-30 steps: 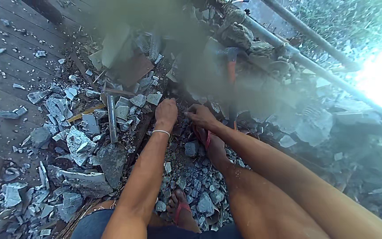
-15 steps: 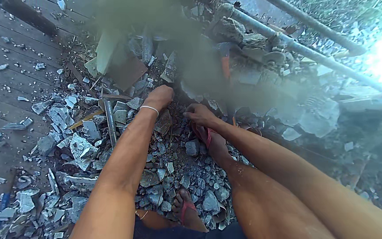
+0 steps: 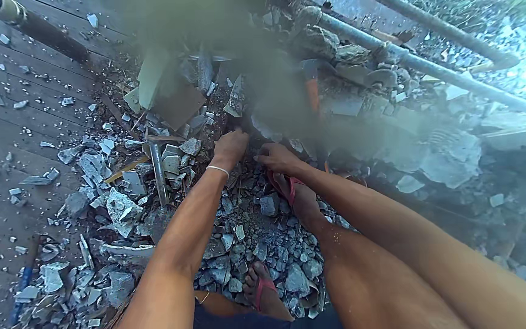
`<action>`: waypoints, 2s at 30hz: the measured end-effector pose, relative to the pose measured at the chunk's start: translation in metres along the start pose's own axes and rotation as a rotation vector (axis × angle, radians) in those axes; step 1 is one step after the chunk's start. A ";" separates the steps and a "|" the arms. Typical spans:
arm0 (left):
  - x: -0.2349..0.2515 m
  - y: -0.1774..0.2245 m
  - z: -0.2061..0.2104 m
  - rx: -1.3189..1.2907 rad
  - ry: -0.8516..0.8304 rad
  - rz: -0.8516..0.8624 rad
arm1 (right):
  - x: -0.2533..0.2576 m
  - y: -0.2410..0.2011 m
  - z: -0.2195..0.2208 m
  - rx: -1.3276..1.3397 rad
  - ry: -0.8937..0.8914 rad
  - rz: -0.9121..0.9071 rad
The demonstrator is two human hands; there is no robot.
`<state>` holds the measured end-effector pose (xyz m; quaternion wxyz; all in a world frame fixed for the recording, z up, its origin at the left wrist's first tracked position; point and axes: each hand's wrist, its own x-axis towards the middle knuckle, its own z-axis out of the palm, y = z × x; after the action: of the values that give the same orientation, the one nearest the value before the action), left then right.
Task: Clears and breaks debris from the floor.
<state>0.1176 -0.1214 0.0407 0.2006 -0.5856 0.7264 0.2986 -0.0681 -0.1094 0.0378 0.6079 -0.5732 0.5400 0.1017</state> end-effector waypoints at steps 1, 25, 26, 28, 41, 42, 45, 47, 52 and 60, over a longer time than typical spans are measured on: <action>-0.003 0.004 0.001 -0.018 0.019 -0.029 | 0.000 0.001 -0.001 -0.002 0.003 -0.005; -0.027 0.038 0.088 -0.463 0.614 -0.191 | 0.052 -0.015 -0.024 -1.125 0.565 -0.721; -0.030 0.038 0.087 -0.470 0.613 -0.189 | 0.051 -0.018 -0.025 -1.145 0.563 -0.718; -0.039 0.039 0.078 -0.497 0.574 -0.180 | 0.051 -0.027 -0.031 -1.175 0.555 -0.702; -0.017 0.044 0.086 -0.564 0.632 -0.273 | 0.071 -0.091 -0.025 -1.159 0.328 -0.391; -0.016 0.044 0.085 -0.569 0.631 -0.281 | 0.074 -0.094 -0.026 -1.159 0.332 -0.369; -0.016 0.045 0.085 -0.564 0.642 -0.290 | 0.079 -0.096 -0.027 -1.161 0.350 -0.338; -0.017 0.046 0.084 -0.561 0.640 -0.300 | 0.083 -0.100 -0.027 -1.157 0.341 -0.312; -0.021 0.045 0.083 -0.551 0.645 -0.270 | 0.088 -0.101 -0.022 -1.088 0.364 -0.284; -0.030 0.040 0.088 -0.475 0.604 -0.189 | 0.094 -0.084 -0.021 -1.055 0.435 -0.317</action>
<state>0.0812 -0.0353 0.0031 -0.1365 -0.7413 0.6064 0.2530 0.0199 -0.2001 0.0201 0.1236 -0.8793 0.4366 0.1447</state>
